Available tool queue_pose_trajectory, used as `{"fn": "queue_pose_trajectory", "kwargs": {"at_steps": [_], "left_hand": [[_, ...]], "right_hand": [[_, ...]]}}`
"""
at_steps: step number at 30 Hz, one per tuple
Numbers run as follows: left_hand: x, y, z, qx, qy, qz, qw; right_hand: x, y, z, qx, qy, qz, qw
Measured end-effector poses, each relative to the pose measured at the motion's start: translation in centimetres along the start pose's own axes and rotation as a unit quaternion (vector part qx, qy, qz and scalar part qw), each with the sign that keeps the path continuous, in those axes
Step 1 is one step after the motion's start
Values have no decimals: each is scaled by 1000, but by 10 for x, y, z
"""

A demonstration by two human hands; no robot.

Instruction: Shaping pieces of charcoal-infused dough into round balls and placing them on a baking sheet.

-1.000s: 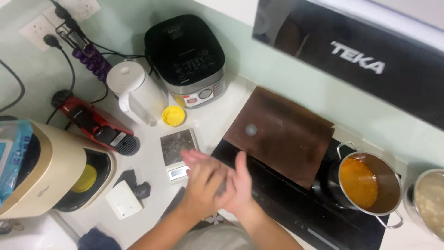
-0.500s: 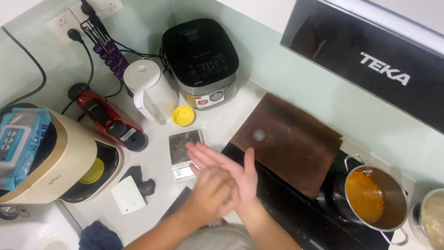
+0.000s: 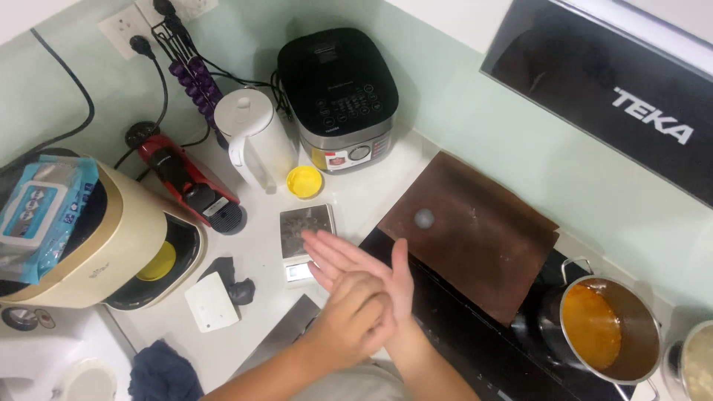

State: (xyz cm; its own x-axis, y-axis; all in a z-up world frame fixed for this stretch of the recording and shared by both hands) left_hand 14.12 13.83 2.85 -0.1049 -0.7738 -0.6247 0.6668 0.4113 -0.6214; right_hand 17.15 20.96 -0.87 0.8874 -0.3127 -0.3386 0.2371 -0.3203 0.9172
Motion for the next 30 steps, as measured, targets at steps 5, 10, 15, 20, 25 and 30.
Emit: {"fn": "queue_pose_trajectory", "kwargs": {"at_steps": [5, 10, 15, 20, 25, 30], "left_hand": [[-1, -11, -15, -65, -75, 43, 994], [-19, -39, -6, 30, -165, 35, 985], [-8, -26, -16, 69, -249, -131, 957], [-8, 14, -44, 122, -277, -184, 935], [-17, 82, -100, 176, -273, -281, 903], [-28, 189, -179, 540, -464, -309, 631]], "right_hand": [[-1, -10, 17, -9, 6, 2, 1000], [-7, -15, 5, -5, 15, 27, 1000], [4, -32, 0, 27, 25, 73, 997], [33, -59, -7, 0, 13, 107, 994], [62, -79, -34, -120, -42, 284, 950], [110, -107, -71, -102, -96, 418, 898]]}}
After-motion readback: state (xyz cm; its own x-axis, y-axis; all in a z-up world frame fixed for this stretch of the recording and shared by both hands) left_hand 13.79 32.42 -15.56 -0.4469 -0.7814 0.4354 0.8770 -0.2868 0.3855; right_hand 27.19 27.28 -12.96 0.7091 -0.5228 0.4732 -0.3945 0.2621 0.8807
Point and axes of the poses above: each hand's wrist, its own x-axis away from the middle knuckle, its own y-axis out of the palm, z = x × y, the point moved 5 cm from there along -x, towards the middle knuckle, and after that the axes turned 9 degrees about -z, right-handed, at the moved point
